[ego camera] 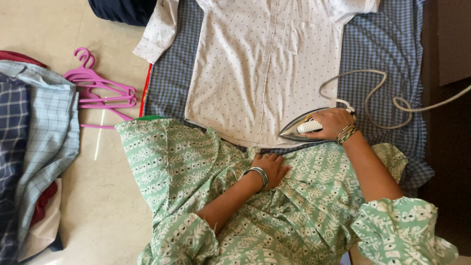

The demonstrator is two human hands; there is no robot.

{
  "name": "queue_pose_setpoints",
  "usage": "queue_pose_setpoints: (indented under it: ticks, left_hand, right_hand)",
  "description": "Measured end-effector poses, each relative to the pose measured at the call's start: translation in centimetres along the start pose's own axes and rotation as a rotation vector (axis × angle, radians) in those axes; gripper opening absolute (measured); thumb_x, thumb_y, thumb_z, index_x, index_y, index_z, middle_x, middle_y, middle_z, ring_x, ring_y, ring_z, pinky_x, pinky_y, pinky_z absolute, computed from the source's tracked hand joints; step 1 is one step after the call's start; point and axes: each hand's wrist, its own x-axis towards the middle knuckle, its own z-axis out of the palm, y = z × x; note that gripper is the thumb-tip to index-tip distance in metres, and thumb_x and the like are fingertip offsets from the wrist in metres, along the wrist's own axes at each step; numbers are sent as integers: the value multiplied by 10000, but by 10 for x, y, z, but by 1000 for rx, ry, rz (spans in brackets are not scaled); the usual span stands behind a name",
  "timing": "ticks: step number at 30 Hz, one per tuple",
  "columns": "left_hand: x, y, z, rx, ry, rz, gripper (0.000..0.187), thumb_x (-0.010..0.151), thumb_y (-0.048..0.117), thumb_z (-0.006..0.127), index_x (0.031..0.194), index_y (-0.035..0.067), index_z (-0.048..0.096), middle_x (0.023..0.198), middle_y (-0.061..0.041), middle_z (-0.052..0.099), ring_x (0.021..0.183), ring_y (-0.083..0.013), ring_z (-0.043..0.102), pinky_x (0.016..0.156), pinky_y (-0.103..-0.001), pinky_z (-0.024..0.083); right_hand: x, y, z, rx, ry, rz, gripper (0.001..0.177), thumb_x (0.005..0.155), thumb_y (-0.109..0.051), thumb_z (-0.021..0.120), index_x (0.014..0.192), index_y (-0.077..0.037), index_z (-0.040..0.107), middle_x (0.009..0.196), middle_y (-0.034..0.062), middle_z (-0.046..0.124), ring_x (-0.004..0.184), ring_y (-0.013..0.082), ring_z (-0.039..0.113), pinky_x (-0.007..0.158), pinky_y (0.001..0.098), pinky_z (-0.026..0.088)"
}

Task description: The person places a white patterned shirt on a pink hanger and lays it on a checkered cloth on the floor. They then use an electric iron to press the shirt, smoothing the collar, sleeves, and body sections while seated cross-legged.

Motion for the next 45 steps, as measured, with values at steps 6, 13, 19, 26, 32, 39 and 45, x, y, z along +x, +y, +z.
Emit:
queue_pose_setpoints:
  ticks: [6, 13, 19, 26, 32, 39, 45]
  left_hand:
    - [-30, 10, -22, 237, 67, -110, 599, 975, 537, 400, 1293, 56, 565, 1309, -196, 560, 1286, -383, 489, 1076, -674, 252]
    - [-69, 6, -34, 177, -245, -95, 707, 1075, 551, 242, 1201, 25, 697, 1215, -215, 683, 1178, -360, 637, 1168, -558, 301]
    - [-58, 3, -23, 268, -309, -78, 780, 1065, 561, 211, 1094, 2, 754, 1212, -246, 705, 1265, -394, 578, 1217, -542, 234]
    - [-53, -32, -11, 174, -121, 73, 754, 1018, 617, 301, 1182, -24, 662, 1216, -275, 673, 1260, -391, 578, 1129, -499, 330]
    - [-52, -29, -29, 51, -109, 35, 610, 993, 560, 460, 1287, 30, 525, 1168, -234, 688, 1159, -393, 627, 1096, -533, 360]
    - [0, -54, -25, 210, 217, 5, 415, 950, 360, 610, 1278, 114, 543, 1251, -133, 618, 1220, -337, 574, 1048, -527, 414]
    - [23, -78, -35, 283, 55, -171, 854, 736, 338, 847, 1418, 120, 382, 1412, -118, 458, 1326, -346, 461, 984, -553, 429]
  right_hand:
    - [12, -12, -1, -104, -82, 285, 656, 780, -788, 657, 926, -157, 762, 769, 90, 746, 681, 282, 729, 611, 439, 570]
    - [2, -9, 2, 42, 74, -119, 602, 723, -745, 670, 920, -189, 791, 776, 67, 750, 677, 278, 720, 589, 427, 566]
    - [12, -15, -5, -46, -225, 111, 580, 703, -778, 663, 1035, -321, 795, 805, 77, 770, 725, 299, 737, 661, 457, 578]
    - [14, -16, -12, -64, -333, 81, 589, 691, -808, 641, 1015, -338, 787, 833, 59, 777, 758, 297, 750, 686, 447, 587]
    - [16, -18, -11, -153, -343, -40, 645, 685, -850, 642, 951, -281, 787, 863, 44, 775, 784, 259, 757, 694, 426, 592]
    - [24, -42, -14, -23, -283, -36, 608, 666, -784, 674, 1009, -295, 785, 854, 78, 773, 754, 294, 747, 673, 447, 583]
    - [19, -40, -14, 54, -307, -99, 514, 711, -733, 689, 959, -292, 780, 833, 61, 769, 764, 289, 740, 686, 457, 573]
